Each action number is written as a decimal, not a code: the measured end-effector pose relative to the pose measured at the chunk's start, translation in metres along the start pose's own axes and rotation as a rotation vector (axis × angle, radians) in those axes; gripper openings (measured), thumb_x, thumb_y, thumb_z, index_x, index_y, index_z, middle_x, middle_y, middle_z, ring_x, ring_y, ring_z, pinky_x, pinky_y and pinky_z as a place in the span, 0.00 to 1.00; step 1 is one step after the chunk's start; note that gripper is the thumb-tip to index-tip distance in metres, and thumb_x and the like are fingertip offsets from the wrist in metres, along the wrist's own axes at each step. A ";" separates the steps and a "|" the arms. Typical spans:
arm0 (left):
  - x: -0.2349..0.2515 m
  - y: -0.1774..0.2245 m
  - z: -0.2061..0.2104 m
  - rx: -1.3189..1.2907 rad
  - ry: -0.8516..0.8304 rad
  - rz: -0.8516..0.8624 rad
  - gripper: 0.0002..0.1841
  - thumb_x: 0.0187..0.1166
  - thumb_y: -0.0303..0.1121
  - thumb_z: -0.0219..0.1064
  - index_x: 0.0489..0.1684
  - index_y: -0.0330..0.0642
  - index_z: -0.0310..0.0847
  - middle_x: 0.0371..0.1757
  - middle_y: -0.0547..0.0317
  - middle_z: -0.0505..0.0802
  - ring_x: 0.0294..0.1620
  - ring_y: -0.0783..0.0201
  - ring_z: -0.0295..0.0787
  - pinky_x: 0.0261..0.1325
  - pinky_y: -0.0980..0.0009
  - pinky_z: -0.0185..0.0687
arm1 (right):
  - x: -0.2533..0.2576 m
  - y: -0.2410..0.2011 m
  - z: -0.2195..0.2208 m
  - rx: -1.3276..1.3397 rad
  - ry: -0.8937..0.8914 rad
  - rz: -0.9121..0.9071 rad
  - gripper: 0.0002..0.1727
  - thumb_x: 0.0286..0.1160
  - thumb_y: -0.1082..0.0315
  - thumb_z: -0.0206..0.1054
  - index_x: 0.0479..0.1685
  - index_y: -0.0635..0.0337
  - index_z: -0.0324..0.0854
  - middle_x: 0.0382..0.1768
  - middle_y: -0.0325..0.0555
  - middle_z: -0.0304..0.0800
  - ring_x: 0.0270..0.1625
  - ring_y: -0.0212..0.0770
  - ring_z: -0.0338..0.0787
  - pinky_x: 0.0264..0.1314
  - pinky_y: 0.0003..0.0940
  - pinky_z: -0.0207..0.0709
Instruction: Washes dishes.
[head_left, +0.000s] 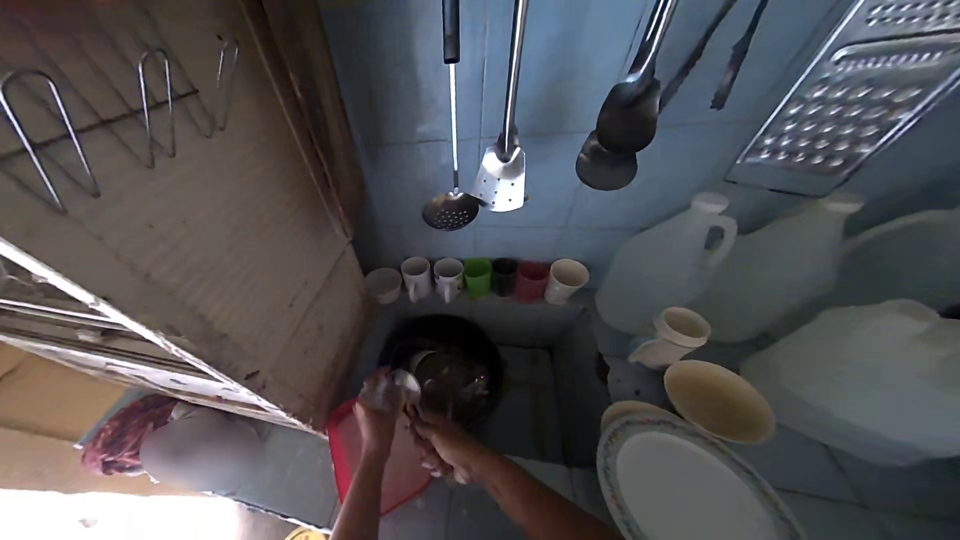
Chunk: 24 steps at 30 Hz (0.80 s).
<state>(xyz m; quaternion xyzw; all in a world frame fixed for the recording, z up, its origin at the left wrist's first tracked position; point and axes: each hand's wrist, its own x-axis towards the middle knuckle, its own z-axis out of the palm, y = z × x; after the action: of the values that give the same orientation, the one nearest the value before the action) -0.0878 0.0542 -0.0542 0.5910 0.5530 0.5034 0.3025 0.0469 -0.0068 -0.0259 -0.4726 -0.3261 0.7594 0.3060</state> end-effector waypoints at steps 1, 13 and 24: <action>0.006 0.003 -0.008 0.164 0.007 0.030 0.19 0.75 0.23 0.72 0.62 0.20 0.82 0.57 0.29 0.92 0.60 0.41 0.91 0.71 0.48 0.81 | -0.001 0.002 0.000 -0.003 0.000 0.014 0.14 0.97 0.57 0.42 0.46 0.54 0.67 0.17 0.30 0.61 0.13 0.25 0.62 0.15 0.18 0.62; -0.010 -0.011 0.008 0.390 -0.240 0.440 0.13 0.72 0.26 0.72 0.52 0.29 0.92 0.58 0.36 0.94 0.66 0.33 0.87 0.76 0.37 0.73 | -0.008 0.003 -0.012 -0.427 -0.016 0.011 0.17 0.97 0.57 0.44 0.63 0.59 0.70 0.23 0.33 0.63 0.16 0.28 0.64 0.18 0.22 0.63; -0.004 -0.029 -0.049 0.142 -0.112 -0.072 0.23 0.73 0.25 0.74 0.64 0.19 0.78 0.57 0.31 0.91 0.58 0.45 0.91 0.67 0.48 0.83 | -0.092 -0.059 -0.169 -0.428 0.969 -0.496 0.21 0.95 0.67 0.45 0.74 0.76 0.68 0.52 0.57 0.84 0.48 0.38 0.83 0.55 0.33 0.78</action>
<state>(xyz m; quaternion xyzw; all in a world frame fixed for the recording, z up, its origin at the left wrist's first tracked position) -0.1430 0.0471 -0.0668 0.6180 0.5904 0.4179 0.3081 0.2447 -0.0079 0.0102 -0.7267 -0.3962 0.2794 0.4866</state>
